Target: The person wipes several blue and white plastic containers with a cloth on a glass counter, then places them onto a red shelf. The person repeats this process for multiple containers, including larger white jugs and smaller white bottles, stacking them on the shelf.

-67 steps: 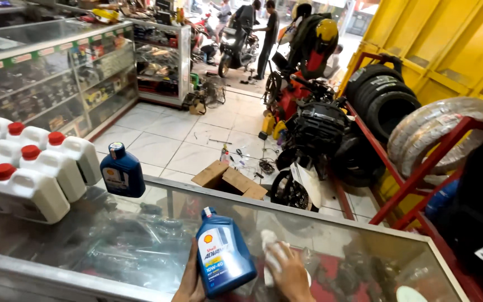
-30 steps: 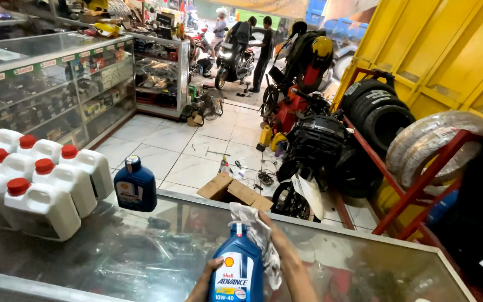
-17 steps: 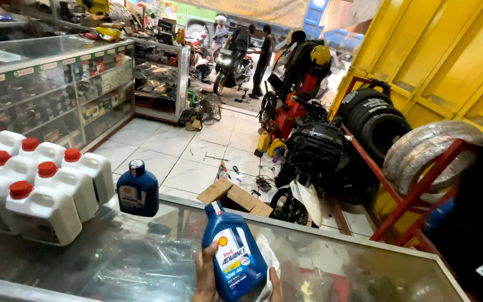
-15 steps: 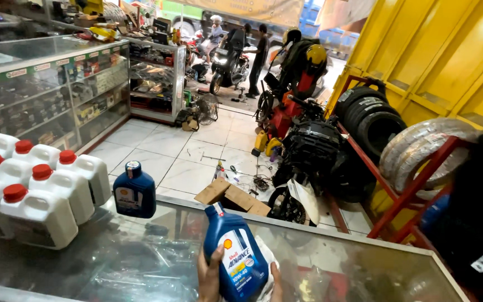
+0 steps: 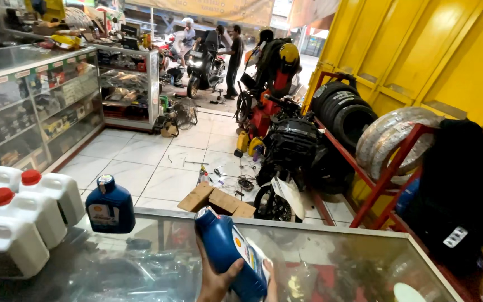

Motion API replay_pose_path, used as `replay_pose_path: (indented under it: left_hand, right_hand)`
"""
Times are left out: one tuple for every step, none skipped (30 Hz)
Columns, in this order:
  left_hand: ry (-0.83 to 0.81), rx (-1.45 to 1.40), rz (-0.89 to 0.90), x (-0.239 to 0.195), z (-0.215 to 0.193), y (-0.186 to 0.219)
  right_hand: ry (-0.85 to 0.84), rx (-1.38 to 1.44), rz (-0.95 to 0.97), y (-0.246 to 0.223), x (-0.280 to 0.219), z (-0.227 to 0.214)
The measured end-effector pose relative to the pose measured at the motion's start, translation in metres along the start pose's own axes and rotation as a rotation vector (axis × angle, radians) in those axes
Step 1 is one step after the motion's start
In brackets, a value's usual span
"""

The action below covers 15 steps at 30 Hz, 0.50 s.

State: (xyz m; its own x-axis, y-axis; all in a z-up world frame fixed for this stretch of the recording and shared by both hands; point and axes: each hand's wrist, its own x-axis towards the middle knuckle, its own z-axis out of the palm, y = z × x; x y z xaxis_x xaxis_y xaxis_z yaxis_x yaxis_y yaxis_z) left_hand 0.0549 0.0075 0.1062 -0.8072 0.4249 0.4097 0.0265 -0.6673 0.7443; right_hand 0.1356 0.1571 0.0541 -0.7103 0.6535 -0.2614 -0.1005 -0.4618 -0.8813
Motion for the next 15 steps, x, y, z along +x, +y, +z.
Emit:
replay_pose_path:
  left_hand:
    - [-0.019,0.001,0.086,0.002,0.004,0.001]
    - [-0.016,0.073,0.057,0.005,0.005,0.001]
    - [-0.012,0.146,0.029,0.006,0.004,-0.002]
    - [-0.005,0.222,-0.008,0.002,0.0,-0.006]
    - [-0.046,0.238,-0.007,-0.002,-0.005,-0.01]
    - [-0.092,0.253,-0.007,-0.003,-0.011,-0.015]
    - [-0.138,0.267,-0.007,-0.003,-0.018,-0.018]
    - [-0.175,0.24,-0.049,0.004,-0.024,-0.021]
    - [-0.213,0.214,-0.092,0.013,-0.03,-0.022]
    - [-0.248,0.19,-0.144,0.017,-0.039,-0.024]
    - [-0.284,0.165,-0.197,0.023,-0.048,-0.026]
    - [-0.315,0.141,-0.252,0.024,-0.058,-0.027]
    - [-0.345,0.117,-0.307,0.024,-0.069,-0.028]
    - [-0.387,0.143,-0.282,0.024,-0.077,-0.033]
    - [-0.429,0.17,-0.256,0.028,-0.08,-0.038]
  right_hand:
    - [-0.001,0.007,-0.002,-0.001,0.001,-0.001]
    - [-0.004,0.006,-0.003,-0.001,0.003,0.0]
    - [-0.008,0.009,-0.004,0.0,0.006,0.0]
    - [-0.008,0.011,0.005,0.004,0.004,-0.002]
    - [-0.009,0.013,0.013,0.008,0.004,-0.003]
    - [-0.008,0.014,0.018,0.009,0.004,-0.002]
    - [-0.004,0.018,0.02,0.01,0.003,0.0]
    - [-0.009,0.014,0.015,0.008,0.006,0.003]
    - [-0.012,0.014,0.009,0.006,0.008,0.006]
    - [-0.009,0.013,0.013,0.009,0.008,0.006]
    - [-0.007,0.009,0.013,0.01,0.009,0.006]
    - [-0.009,0.011,0.023,0.012,0.009,0.006]
    - [-0.009,0.009,0.025,0.014,0.008,0.006]
    - [-0.009,0.006,0.031,0.017,0.005,0.001]
    - [-0.007,0.003,0.036,0.021,0.001,0.0]
